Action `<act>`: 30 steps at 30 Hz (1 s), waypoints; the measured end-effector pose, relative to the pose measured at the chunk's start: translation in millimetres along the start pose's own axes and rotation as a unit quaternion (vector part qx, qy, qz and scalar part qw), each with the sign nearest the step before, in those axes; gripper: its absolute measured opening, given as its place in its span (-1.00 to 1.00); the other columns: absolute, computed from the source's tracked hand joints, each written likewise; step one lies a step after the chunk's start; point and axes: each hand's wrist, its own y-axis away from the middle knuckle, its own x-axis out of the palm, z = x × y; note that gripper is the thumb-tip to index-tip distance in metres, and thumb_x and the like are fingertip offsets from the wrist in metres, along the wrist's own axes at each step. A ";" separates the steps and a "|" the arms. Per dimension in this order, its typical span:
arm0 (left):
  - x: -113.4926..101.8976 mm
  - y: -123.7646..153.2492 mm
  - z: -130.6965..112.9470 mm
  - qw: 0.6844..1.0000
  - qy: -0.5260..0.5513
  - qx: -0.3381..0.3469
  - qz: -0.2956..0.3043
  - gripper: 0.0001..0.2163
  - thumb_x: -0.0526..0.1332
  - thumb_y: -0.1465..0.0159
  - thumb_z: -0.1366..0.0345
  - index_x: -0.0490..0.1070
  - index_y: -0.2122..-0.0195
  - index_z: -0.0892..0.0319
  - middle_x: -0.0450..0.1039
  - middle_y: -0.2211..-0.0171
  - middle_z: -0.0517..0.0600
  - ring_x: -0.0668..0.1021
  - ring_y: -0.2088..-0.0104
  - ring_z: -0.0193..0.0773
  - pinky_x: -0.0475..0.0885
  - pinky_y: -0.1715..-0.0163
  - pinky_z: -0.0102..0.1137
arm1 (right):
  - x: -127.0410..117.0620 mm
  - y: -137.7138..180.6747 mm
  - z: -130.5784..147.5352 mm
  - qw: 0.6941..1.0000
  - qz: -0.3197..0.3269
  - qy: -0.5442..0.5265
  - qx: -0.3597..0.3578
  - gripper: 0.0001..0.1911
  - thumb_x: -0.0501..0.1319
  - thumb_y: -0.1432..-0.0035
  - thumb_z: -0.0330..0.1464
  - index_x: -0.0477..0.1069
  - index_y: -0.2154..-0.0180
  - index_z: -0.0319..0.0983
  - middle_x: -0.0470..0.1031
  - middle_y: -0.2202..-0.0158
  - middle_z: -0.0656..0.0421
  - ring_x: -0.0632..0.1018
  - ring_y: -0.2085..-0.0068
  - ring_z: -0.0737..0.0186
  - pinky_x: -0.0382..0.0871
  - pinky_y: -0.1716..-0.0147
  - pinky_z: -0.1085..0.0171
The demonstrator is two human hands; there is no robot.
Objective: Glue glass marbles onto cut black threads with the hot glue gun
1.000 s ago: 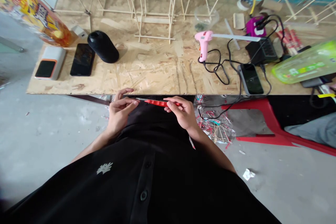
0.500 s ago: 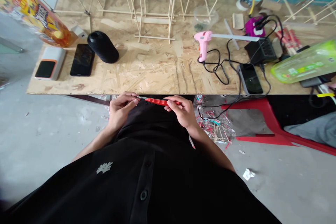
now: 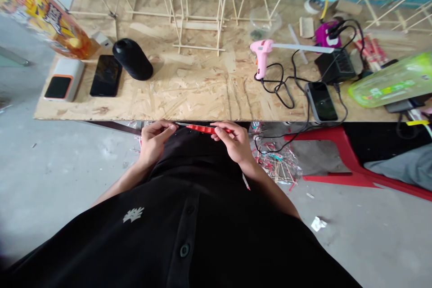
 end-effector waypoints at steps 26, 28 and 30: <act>-0.7 -23.5 -6.5 0.993 -0.086 0.082 -0.019 -0.81 0.51 -0.25 0.12 0.72 0.35 0.13 0.50 0.49 -0.07 0.34 0.49 -0.35 0.18 0.44 -0.34 | -22.9 -16.2 -8.5 0.979 -0.167 -0.084 -0.077 -0.63 0.45 -0.31 0.02 0.67 0.24 -0.14 0.69 0.40 0.17 0.71 0.41 0.15 0.64 0.41 0.17; -2.7 -37.7 -12.2 0.986 -0.110 0.127 -0.014 -0.85 0.51 -0.25 0.17 0.75 0.34 0.13 0.64 0.34 0.01 0.45 0.42 -0.31 0.25 0.40 -0.33 | -44.7 -22.0 -7.3 0.972 -0.201 -0.057 -0.105 -0.64 0.45 -0.31 0.01 0.68 0.22 -0.15 0.69 0.41 0.15 0.69 0.44 0.14 0.65 0.42 0.13; -7.4 -52.2 -15.7 0.983 -0.112 0.149 -0.012 -0.88 0.50 -0.24 0.20 0.76 0.33 0.12 0.71 0.22 0.06 0.56 0.32 -0.25 0.33 0.36 -0.33 | -74.6 -24.9 -7.8 0.962 -0.237 -0.024 -0.136 -0.68 0.48 -0.27 -0.03 0.70 0.19 -0.15 0.68 0.42 0.16 0.65 0.48 0.14 0.65 0.42 0.10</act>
